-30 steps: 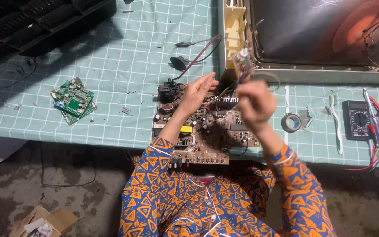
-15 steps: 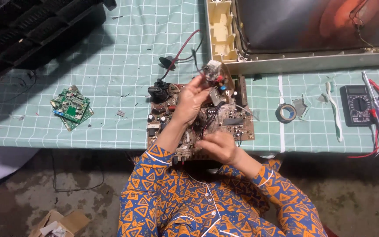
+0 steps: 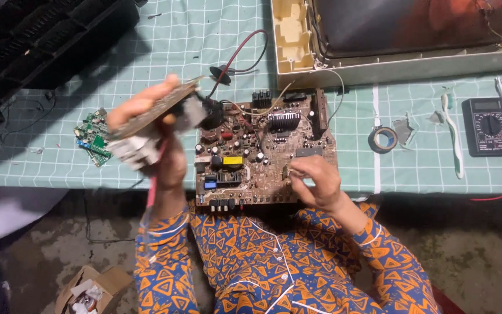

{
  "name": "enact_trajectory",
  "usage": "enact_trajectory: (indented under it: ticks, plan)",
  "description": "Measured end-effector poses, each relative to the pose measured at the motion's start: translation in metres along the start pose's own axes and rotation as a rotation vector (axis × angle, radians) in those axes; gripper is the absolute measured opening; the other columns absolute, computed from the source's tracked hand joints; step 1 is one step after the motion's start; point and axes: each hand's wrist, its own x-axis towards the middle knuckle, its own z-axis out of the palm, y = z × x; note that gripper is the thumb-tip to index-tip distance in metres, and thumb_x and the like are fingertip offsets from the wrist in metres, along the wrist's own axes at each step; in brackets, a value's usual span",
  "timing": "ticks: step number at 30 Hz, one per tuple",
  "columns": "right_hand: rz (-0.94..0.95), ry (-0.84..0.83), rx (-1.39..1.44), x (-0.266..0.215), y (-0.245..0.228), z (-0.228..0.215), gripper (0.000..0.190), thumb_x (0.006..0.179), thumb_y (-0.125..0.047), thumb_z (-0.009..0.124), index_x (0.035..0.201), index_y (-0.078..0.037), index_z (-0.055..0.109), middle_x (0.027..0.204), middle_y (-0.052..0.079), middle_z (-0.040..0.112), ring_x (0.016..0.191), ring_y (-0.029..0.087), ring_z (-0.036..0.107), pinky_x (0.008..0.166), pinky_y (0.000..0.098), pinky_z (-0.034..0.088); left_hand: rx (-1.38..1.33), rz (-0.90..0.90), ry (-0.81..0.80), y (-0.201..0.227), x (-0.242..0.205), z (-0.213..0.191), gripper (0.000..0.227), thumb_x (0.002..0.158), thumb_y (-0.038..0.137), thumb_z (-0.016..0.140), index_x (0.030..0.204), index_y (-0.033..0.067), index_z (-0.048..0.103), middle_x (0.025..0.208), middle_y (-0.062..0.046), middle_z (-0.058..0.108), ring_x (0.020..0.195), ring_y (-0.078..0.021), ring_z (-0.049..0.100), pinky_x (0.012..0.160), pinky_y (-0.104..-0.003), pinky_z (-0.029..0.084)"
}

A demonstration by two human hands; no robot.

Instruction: Testing a television circuit board using a digital multimeter and inspecting electronic components.

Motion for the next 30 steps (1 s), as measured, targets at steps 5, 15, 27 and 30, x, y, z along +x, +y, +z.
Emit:
enact_trajectory:
  ticks: [5,15,27,30]
  plan:
    - [0.105,0.033,0.056,0.024,-0.003,-0.013,0.022,0.088,0.000,0.072,0.109,0.002,0.073,0.087,0.013,0.075,0.064,0.024,0.068,0.057,0.0345,0.057,-0.013,0.035,-0.060,-0.012,-0.025,-0.031,0.036,0.097,0.021,0.073,0.108,0.0008,0.045,0.110,-0.032,0.063,0.116,-0.0499,0.064,0.101,-0.056,0.056]
    - [0.648,-0.140,0.764,0.041,-0.035,-0.011,0.042,0.100,-0.021,0.059,0.126,0.011,0.061,0.094,0.019,0.073,0.073,0.018,0.071,0.062,0.0334,0.063,0.160,0.418,-0.251,-0.044,-0.112,0.024,0.009,0.095,0.014,0.071,0.099,0.0075,0.076,0.109,-0.022,0.076,0.110,-0.0431,0.070,0.093,-0.050,0.062]
    - [0.892,-0.049,0.774,0.046,-0.053,-0.017,0.029,0.092,-0.011,0.071,0.112,0.011,0.070,0.076,0.014,0.072,0.065,0.014,0.069,0.055,0.0338,0.065,0.260,0.378,-0.271,-0.049,-0.127,0.037,0.017,0.095,0.008,0.071,0.108,0.0154,0.079,0.123,-0.013,0.075,0.117,-0.0372,0.069,0.095,-0.047,0.061]
    - [0.898,-0.042,0.770,0.037,-0.035,-0.014,0.030,0.096,-0.017,0.066,0.111,0.009,0.071,0.077,0.016,0.073,0.065,0.018,0.069,0.053,0.0342,0.064,0.262,0.357,-0.244,-0.060,-0.133,0.044,0.025,0.101,0.012,0.063,0.124,0.0124,0.071,0.131,-0.017,0.069,0.124,-0.0383,0.063,0.101,-0.047,0.057]
